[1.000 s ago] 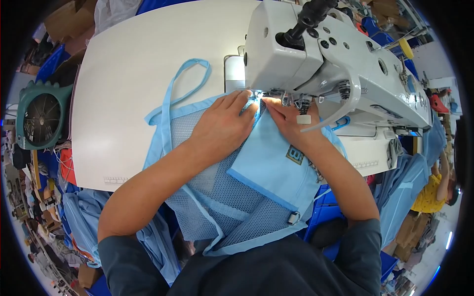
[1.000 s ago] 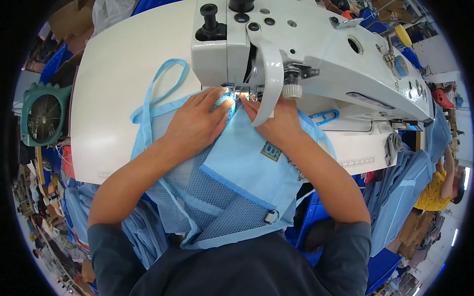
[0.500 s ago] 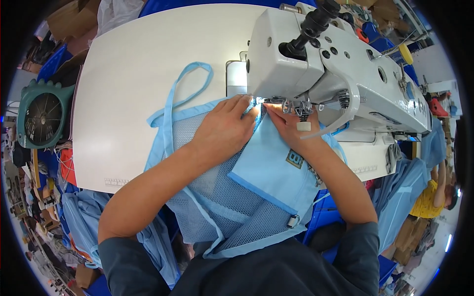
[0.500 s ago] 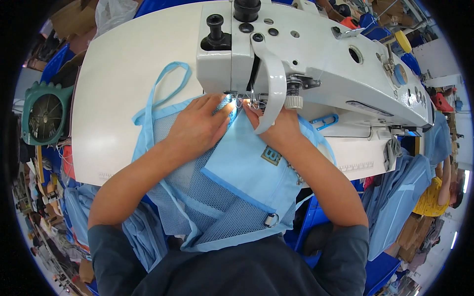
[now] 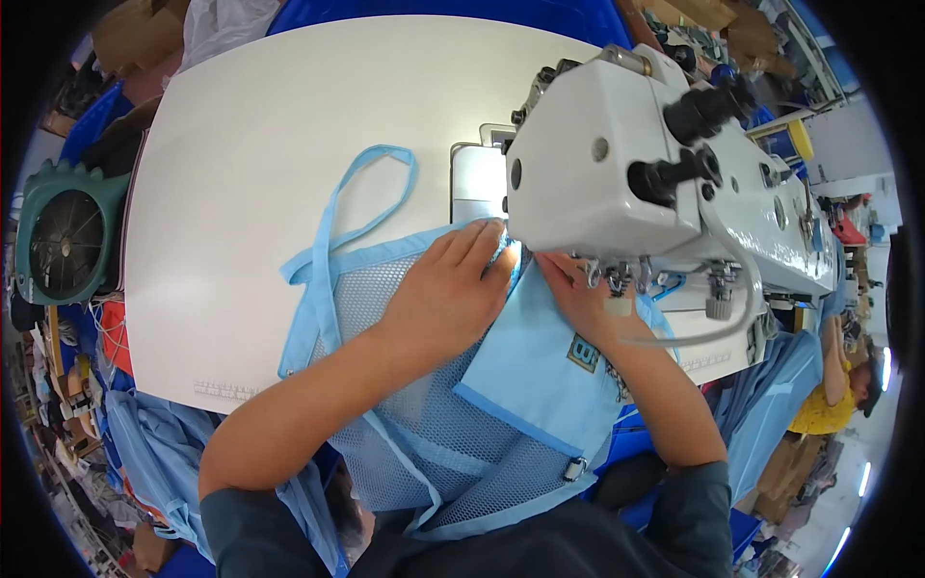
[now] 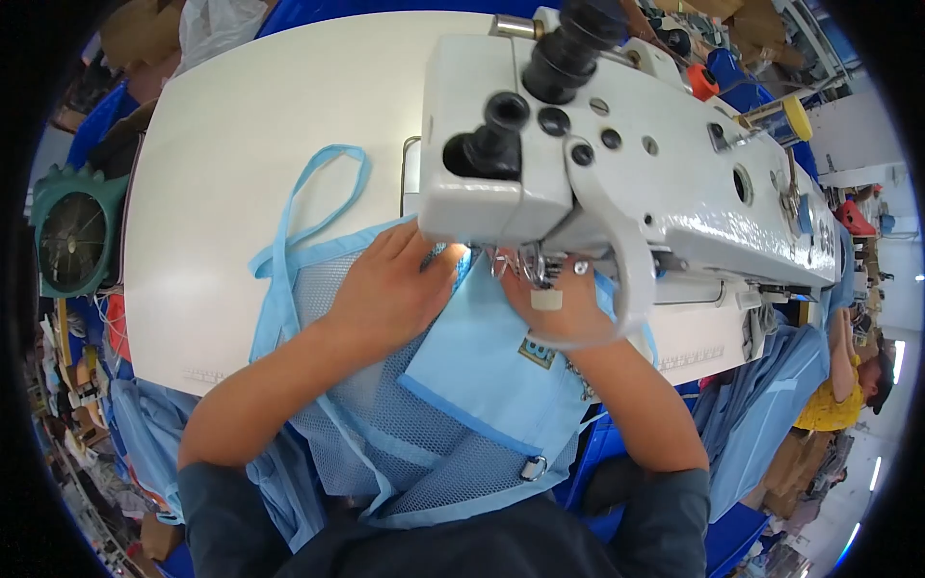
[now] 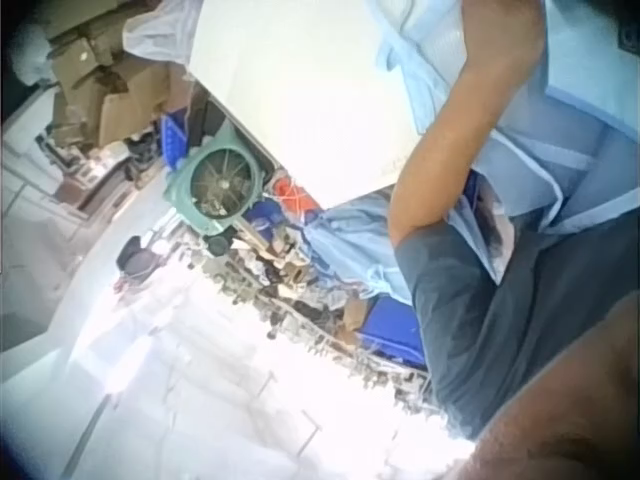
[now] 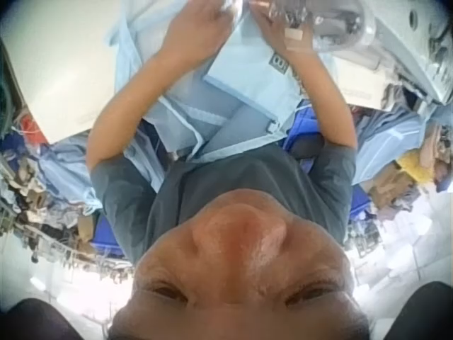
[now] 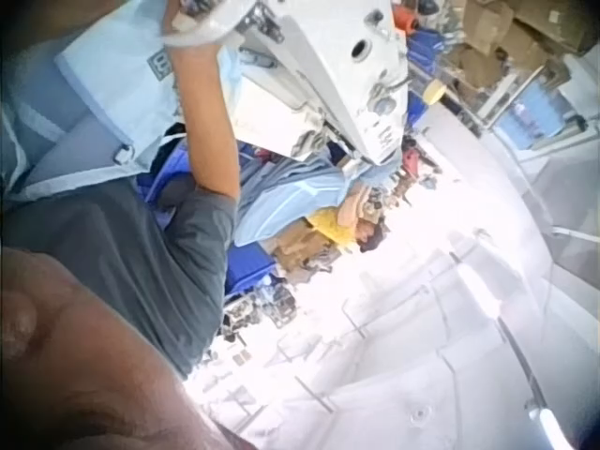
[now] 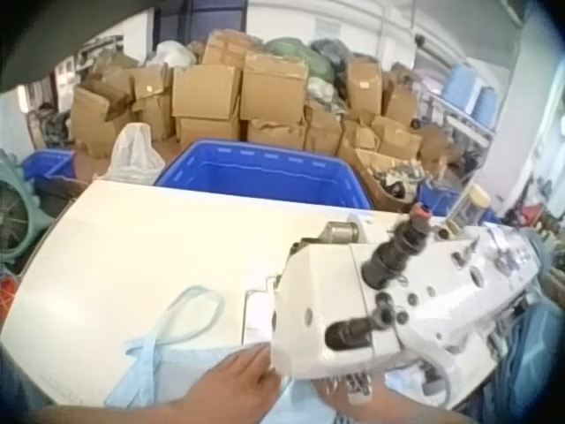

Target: Operating an industrial sewing machine to stitch together light blue mesh fabric.

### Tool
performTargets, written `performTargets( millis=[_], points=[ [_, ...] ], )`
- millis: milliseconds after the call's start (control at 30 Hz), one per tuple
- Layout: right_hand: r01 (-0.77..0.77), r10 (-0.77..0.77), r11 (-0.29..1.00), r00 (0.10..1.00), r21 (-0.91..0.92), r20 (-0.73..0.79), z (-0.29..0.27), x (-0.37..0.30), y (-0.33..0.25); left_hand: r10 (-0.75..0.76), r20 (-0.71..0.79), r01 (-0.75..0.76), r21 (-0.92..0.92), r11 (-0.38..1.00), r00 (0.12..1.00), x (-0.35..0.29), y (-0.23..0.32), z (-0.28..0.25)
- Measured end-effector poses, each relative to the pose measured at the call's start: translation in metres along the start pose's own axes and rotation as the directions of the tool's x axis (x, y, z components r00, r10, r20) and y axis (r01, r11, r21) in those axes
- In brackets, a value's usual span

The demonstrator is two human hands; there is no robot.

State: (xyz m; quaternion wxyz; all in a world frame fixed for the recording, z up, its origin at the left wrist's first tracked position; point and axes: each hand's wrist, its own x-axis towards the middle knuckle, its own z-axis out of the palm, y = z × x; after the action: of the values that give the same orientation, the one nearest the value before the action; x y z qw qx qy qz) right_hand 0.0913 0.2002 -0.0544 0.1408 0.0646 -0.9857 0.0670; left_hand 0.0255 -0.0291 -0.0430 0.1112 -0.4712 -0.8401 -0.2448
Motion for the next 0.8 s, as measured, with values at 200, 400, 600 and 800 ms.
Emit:
performTargets(
  millis=[200, 400, 600, 800],
  points=[
    [-0.037, 0.032, 0.999, 0.989, 0.032, 0.143, 0.011, -0.012, 0.013, 0.009, 0.007, -0.008, -0.02, 1.0, 1.0, -0.002, -0.001, -0.004],
    [-0.05, 0.029, 0.991, 0.987, 0.127, 0.16, 0.001, -0.016, 0.018, 0.025, 0.035, -0.023, -0.047, 0.999, 0.999, 0.006, -0.003, -0.002],
    [-0.14, 0.143, 0.974, 0.99, 0.176, -0.004, -0.072, -0.028, 0.028, -0.052, 0.106, 0.056, -0.033, 0.998, 0.993, -0.004, 0.002, -0.005],
    [-0.33, 0.341, 0.94, 0.924, 0.089, -0.173, -0.089, -0.102, 0.094, 0.013, 0.082, -0.017, 0.051, 0.999, 0.997, 0.007, 0.011, -0.003]
  ],
)
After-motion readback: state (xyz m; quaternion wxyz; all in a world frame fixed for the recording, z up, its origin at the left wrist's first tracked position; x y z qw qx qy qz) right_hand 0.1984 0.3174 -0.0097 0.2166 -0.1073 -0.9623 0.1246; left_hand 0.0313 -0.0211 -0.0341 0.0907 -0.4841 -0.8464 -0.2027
